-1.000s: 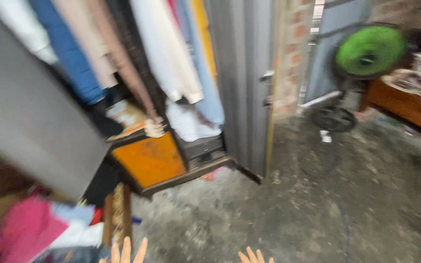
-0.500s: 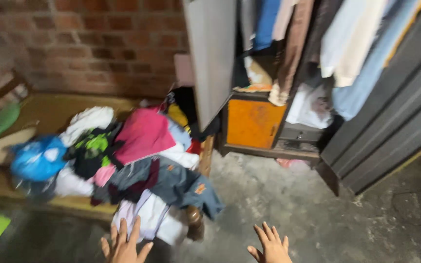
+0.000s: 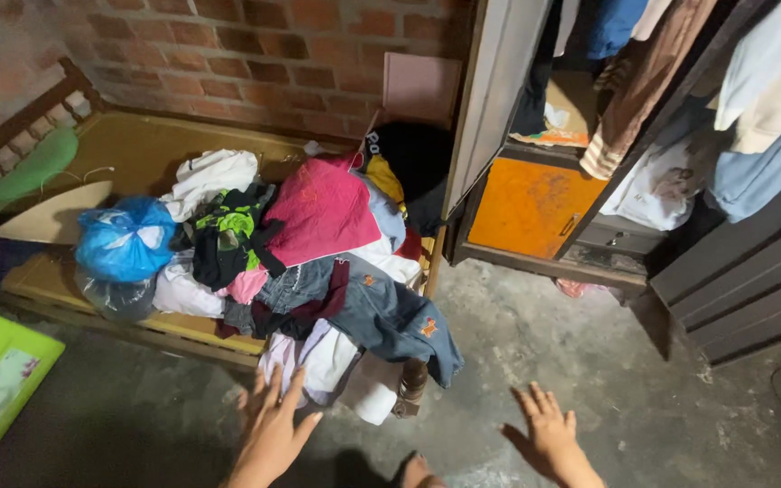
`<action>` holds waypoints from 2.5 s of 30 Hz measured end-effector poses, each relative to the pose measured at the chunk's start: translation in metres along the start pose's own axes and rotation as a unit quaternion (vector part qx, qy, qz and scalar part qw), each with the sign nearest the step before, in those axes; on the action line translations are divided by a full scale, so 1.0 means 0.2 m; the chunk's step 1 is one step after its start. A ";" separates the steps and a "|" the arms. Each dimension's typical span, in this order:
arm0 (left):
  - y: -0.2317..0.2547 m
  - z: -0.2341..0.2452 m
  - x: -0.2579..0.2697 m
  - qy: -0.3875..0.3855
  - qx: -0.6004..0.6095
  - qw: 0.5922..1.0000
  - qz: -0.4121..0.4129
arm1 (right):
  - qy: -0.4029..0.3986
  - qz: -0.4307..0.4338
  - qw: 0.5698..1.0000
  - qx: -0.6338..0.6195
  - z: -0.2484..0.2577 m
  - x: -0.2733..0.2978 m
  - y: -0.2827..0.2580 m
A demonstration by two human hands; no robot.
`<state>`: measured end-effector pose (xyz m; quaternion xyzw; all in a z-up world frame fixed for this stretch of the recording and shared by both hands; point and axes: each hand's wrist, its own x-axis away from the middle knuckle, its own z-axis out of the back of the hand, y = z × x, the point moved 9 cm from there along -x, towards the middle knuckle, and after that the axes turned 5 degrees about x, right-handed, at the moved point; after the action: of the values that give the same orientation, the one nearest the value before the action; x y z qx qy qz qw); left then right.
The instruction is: Hang various items of clothing on hangers and place them inside a metal wardrobe.
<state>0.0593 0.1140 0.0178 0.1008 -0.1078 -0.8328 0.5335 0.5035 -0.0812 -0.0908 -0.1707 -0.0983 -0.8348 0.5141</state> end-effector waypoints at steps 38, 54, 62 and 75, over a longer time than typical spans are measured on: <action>-1.51 -0.84 -1.63 0.034 0.159 0.975 0.151 | 0.121 -0.145 0.977 -0.096 0.09 -0.41 -0.09; -1.50 -0.44 -2.11 -0.088 0.697 0.671 0.237 | 0.013 -0.068 0.992 -0.110 0.30 -0.41 -0.83; -0.91 0.95 -2.07 -0.113 0.812 0.547 -0.169 | -0.008 0.016 0.992 -0.124 1.00 -0.51 -1.45; -0.32 1.70 -1.46 -0.201 0.806 0.303 -0.466 | 0.261 0.221 0.828 -0.445 1.60 -0.54 -2.19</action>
<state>0.0283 0.4301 0.3400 0.3432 -0.7646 -0.4346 -0.3297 0.2168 0.3135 0.1680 -0.1744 0.4621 -0.6658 0.5592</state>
